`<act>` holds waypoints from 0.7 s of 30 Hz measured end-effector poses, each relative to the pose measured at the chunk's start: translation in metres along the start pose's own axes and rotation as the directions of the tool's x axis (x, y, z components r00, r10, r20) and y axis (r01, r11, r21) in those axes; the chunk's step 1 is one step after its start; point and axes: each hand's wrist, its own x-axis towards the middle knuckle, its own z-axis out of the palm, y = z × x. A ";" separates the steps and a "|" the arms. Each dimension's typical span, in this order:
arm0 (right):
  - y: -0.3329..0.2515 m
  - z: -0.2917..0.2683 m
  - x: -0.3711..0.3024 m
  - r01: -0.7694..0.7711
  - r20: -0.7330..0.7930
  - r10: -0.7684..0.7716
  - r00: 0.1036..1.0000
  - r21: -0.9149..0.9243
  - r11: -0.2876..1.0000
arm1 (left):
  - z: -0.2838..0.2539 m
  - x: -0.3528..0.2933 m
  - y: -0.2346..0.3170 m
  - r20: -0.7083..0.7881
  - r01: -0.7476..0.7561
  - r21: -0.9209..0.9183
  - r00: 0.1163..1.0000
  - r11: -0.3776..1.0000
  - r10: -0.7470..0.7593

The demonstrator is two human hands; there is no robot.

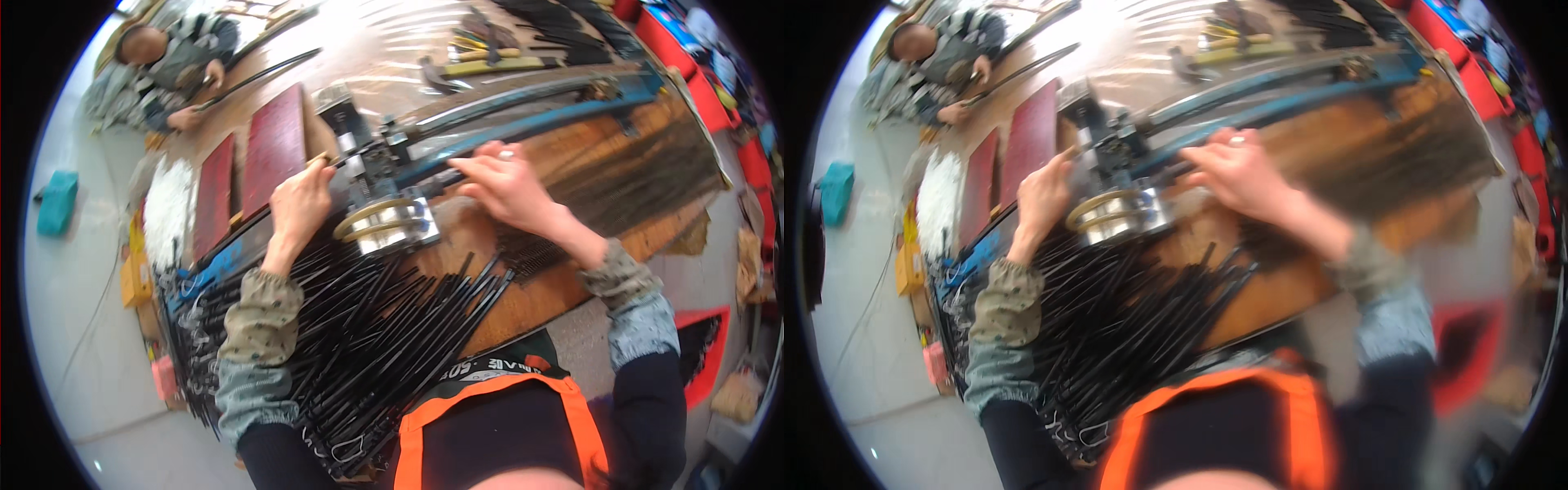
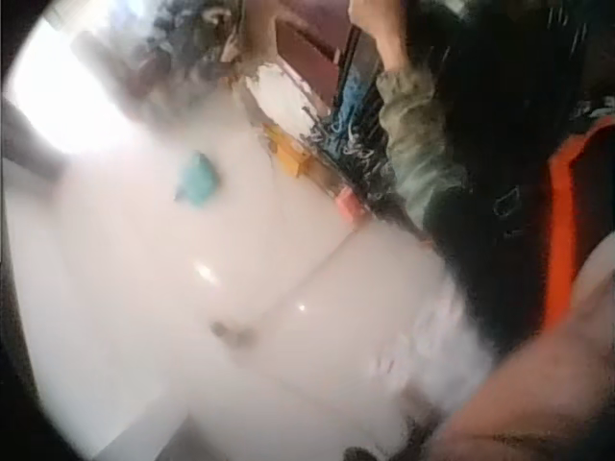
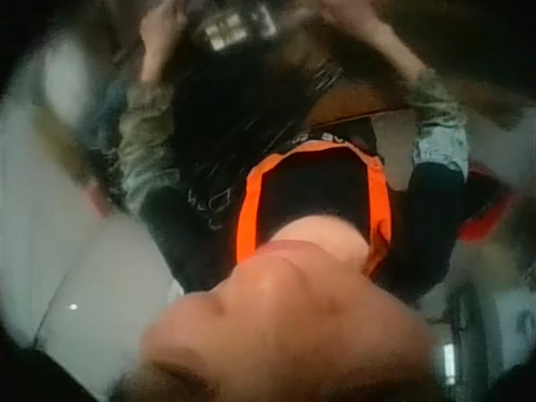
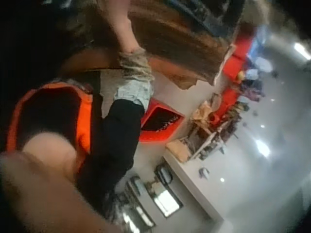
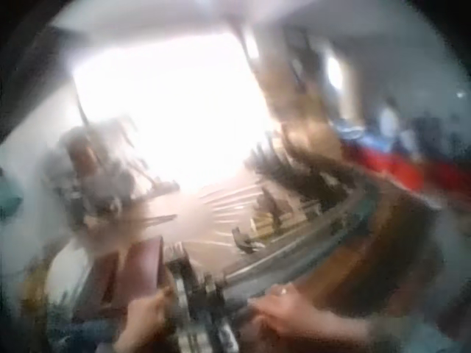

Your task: Assembling umbrella ribs and threading them with wire using a tensioning jig.

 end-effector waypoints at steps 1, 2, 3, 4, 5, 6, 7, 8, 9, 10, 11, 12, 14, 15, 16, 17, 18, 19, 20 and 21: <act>0.000 0.013 0.005 -0.009 -0.004 0.009 1.000 0.078 0.997 | -0.005 0.000 0.003 0.008 0.012 -0.001 1.000 1.000 -0.012; 0.001 0.022 0.005 -0.014 -0.007 0.015 1.000 0.162 0.987 | -0.005 -0.001 0.003 0.017 0.031 0.001 0.999 1.000 -0.031; -0.001 0.023 0.003 -0.026 -0.003 0.026 1.000 0.155 0.988 | -0.003 -0.003 0.001 0.023 0.024 -0.009 0.999 1.000 -0.023; -0.002 0.024 0.006 -0.007 -0.022 0.011 1.000 0.202 0.979 | -0.005 -0.006 -0.002 -0.018 0.001 -0.009 1.000 1.000 -0.001; -0.004 0.025 0.008 0.014 -0.042 -0.004 0.999 0.250 0.968 | -0.006 -0.007 -0.004 -0.059 -0.020 -0.006 0.998 1.000 0.019; -0.003 0.022 0.008 0.017 -0.039 -0.007 0.999 0.254 0.967 | -0.003 -0.005 -0.004 -0.058 -0.014 -0.005 0.998 1.000 0.014; -0.004 0.020 0.007 -0.001 -0.039 0.011 0.999 0.238 0.971 | -0.003 -0.004 -0.003 -0.052 -0.021 -0.010 0.998 1.000 0.020; -0.004 0.017 0.007 -0.021 -0.041 0.030 0.999 0.214 0.977 | -0.001 -0.001 0.000 -0.051 -0.033 -0.019 0.998 0.999 0.032; -0.006 0.017 0.009 -0.029 -0.037 0.038 0.999 0.213 0.977 | -0.004 -0.001 -0.001 0.002 -0.003 -0.018 1.000 1.000 0.003; -0.007 0.020 0.010 -0.026 -0.037 0.035 0.999 0.219 0.975 | -0.007 0.001 -0.005 0.003 0.001 -0.014 1.000 1.000 -0.001; -0.006 0.024 0.011 -0.019 -0.052 0.031 0.998 0.214 0.977 | -0.010 0.004 -0.010 0.024 -0.029 -0.094 0.999 0.995 0.031; -0.007 0.026 0.011 -0.012 -0.068 0.027 0.997 0.209 0.978 | -0.012 0.007 -0.015 0.042 -0.057 -0.174 0.997 0.983 0.065; -0.006 0.026 0.011 -0.016 -0.042 0.026 0.999 0.217 0.976 | -0.012 0.009 -0.011 0.180 0.016 -0.173 0.984 0.985 0.016; -0.004 0.026 0.010 -0.029 -0.015 0.033 0.999 0.219 0.975 | -0.005 0.004 0.003 0.113 0.047 -0.051 0.993 0.998 -0.041; -0.005 0.025 0.010 -0.024 -0.015 0.028 0.999 0.219 0.975 | -0.003 -0.002 0.010 0.037 0.094 0.073 0.995 0.993 -0.097; -0.006 0.024 0.010 -0.049 -0.007 0.051 0.999 0.202 0.978 | 0.006 -0.003 0.005 -0.123 -0.041 0.040 0.991 0.998 0.046; -0.008 0.024 0.011 -0.074 0.001 0.075 0.997 0.184 0.980 | 0.006 -0.006 0.001 -0.125 -0.037 0.040 0.991 0.999 0.042; -0.009 0.023 0.010 -0.079 -0.002 0.081 0.997 0.196 0.977 | 0.005 -0.005 0.003 -0.120 -0.045 0.027 0.992 0.999 0.048; -0.009 0.023 0.010 -0.082 0.003 0.083 0.997 0.191 0.978 | 0.003 -0.005 0.005 -0.115 -0.054 0.013 0.992 0.998 0.055; -0.009 0.024 0.010 -0.083 -0.018 0.088 0.996 0.187 0.979 | -0.001 -0.001 0.003 -0.013 -0.027 0.031 1.000 0.999 0.027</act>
